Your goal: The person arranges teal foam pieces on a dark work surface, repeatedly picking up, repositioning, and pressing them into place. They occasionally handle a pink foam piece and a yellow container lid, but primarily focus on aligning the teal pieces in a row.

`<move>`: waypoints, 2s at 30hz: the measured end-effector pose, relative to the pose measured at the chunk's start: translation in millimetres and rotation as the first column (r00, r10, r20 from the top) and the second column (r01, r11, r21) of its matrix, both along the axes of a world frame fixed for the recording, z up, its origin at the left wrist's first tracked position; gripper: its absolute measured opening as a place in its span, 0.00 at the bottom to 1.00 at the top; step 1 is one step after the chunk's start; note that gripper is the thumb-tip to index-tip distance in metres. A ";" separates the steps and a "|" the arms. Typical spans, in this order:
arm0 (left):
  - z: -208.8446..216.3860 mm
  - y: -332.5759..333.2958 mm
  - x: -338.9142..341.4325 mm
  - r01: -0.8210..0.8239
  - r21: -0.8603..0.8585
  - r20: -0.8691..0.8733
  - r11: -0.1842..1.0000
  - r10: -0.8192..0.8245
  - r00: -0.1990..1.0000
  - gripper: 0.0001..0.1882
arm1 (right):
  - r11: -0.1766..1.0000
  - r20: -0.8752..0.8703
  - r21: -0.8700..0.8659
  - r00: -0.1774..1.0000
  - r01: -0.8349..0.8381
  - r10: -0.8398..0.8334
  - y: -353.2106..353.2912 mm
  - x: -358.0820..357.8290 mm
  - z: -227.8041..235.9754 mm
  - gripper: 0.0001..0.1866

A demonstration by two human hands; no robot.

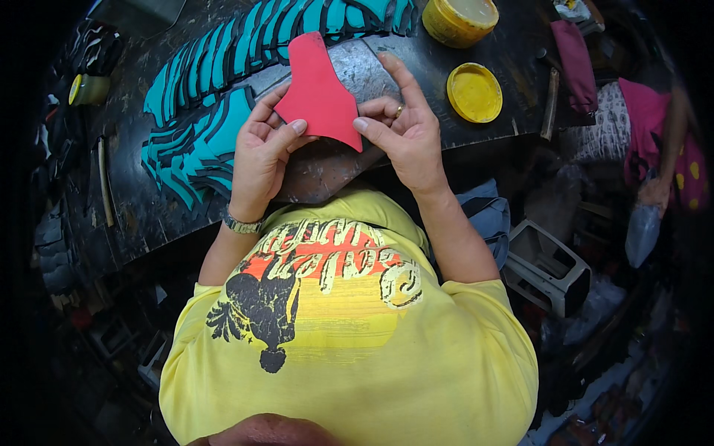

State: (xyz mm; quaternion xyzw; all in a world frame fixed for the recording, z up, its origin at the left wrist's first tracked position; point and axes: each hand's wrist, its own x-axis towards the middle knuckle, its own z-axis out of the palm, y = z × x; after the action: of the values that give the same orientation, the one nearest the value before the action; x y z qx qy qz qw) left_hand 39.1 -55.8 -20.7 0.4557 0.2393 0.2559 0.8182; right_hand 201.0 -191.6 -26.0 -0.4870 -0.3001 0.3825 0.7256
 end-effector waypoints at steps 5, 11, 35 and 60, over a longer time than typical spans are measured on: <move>-1.6 -1.1 0.3 -0.026 0.004 0.001 1.000 0.026 1.000 0.28 | 0.999 0.006 -0.003 0.999 -0.034 0.034 -0.2 -0.1 3.2 0.45; -2.6 1.2 0.1 -0.025 -0.099 0.055 0.995 0.031 0.998 0.28 | 0.998 -0.076 0.043 0.996 -0.042 0.045 -1.9 -0.1 10.1 0.45; 14.1 -2.4 22.1 -0.065 0.866 0.032 0.495 0.075 0.997 0.16 | 0.996 0.087 -0.049 0.993 0.081 -0.076 15.1 31.3 5.1 0.43; 22.2 -7.2 63.9 -0.048 0.877 -0.030 0.478 0.155 0.988 0.19 | 0.997 -0.192 -0.004 0.979 -0.071 0.069 25.4 81.7 7.8 0.42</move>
State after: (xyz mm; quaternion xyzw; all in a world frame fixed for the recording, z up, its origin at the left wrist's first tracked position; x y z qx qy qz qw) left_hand 103.1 -63.0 1.5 0.8055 0.1454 0.3655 0.4432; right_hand 282.6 -166.2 -18.3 -0.4409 -0.2439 0.4544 0.7346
